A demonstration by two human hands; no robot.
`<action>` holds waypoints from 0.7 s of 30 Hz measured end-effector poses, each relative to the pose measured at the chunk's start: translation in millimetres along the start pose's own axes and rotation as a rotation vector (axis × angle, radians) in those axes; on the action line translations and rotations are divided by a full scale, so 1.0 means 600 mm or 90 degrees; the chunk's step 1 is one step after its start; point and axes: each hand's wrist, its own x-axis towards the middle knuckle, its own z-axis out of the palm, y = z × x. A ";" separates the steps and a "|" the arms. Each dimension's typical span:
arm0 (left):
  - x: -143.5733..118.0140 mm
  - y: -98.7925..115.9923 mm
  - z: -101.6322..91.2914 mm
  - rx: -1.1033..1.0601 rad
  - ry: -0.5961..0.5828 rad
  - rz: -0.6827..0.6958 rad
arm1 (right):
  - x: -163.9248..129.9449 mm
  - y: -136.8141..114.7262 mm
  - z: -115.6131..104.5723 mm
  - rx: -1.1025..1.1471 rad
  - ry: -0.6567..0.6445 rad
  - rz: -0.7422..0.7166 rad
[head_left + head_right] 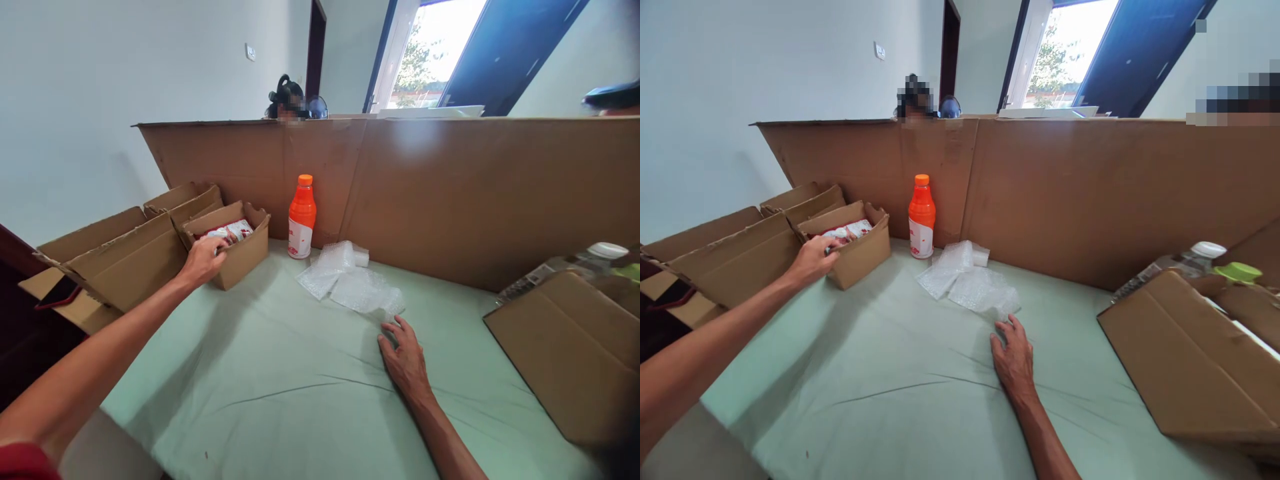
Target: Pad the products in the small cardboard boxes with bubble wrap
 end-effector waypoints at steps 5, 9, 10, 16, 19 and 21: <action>-0.187 -0.004 -0.071 -0.072 0.058 0.138 | 0.003 0.007 0.003 0.038 0.037 0.014; -0.326 -0.006 -0.111 -0.099 0.160 0.176 | 0.005 0.002 0.005 0.049 0.052 0.025; -0.351 -0.005 -0.118 -0.093 0.180 0.144 | 0.005 -0.001 0.005 0.051 0.054 0.029; -0.419 -0.027 -0.104 -0.166 0.186 -0.042 | -0.003 -0.024 -0.010 0.104 0.092 0.073; -0.421 -0.054 -0.069 -0.292 0.123 -0.141 | -0.018 -0.037 -0.026 0.112 0.108 0.077; -0.419 -0.068 -0.043 -0.378 0.078 -0.210 | -0.037 -0.049 -0.037 0.111 0.105 0.070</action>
